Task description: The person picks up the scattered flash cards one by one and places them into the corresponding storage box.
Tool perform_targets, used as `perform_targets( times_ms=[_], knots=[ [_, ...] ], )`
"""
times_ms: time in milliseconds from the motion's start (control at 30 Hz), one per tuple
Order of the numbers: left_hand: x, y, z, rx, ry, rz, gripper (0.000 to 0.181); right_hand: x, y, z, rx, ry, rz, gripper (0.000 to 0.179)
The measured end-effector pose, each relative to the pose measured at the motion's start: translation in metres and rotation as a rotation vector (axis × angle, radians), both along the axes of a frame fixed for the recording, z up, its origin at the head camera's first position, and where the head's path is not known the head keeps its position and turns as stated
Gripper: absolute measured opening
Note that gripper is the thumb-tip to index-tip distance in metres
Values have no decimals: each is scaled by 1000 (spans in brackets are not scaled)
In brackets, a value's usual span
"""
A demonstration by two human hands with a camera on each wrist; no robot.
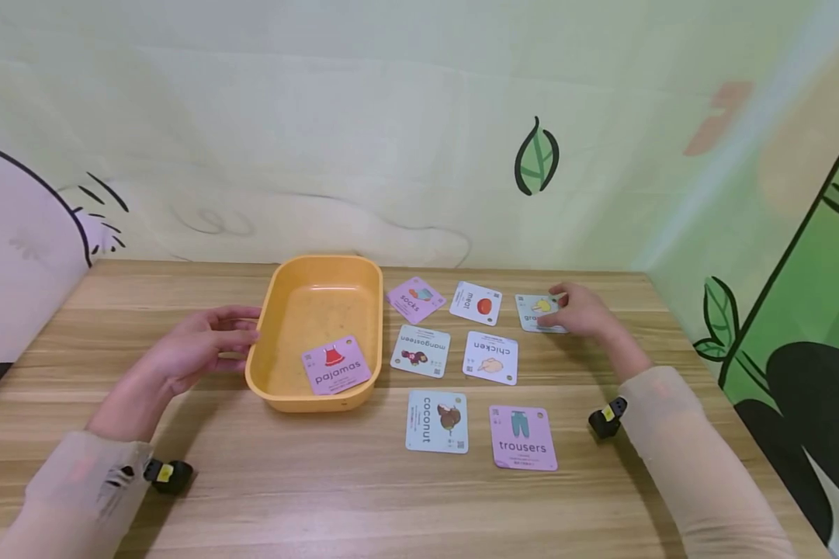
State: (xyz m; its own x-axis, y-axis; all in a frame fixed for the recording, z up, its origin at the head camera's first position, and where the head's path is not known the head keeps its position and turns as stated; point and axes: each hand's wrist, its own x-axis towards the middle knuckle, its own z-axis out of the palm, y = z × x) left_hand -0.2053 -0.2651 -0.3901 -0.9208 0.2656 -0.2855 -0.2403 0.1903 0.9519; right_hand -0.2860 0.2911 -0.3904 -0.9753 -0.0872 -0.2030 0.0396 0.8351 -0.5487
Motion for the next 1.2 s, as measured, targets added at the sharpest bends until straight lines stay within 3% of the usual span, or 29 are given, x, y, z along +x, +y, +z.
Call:
perform_targets(
  times_ms=[300,733,1200],
  knots=[
    [1,0,1,0,3,-1,63,-5,8,-3,74,-12,72,80],
    [1,0,3,-1,1,2,63,-5,14,-3,93,3,154,84],
    [1,0,4,0,-9,8,63,-5,16,-5,21,-46,68,82]
  ],
)
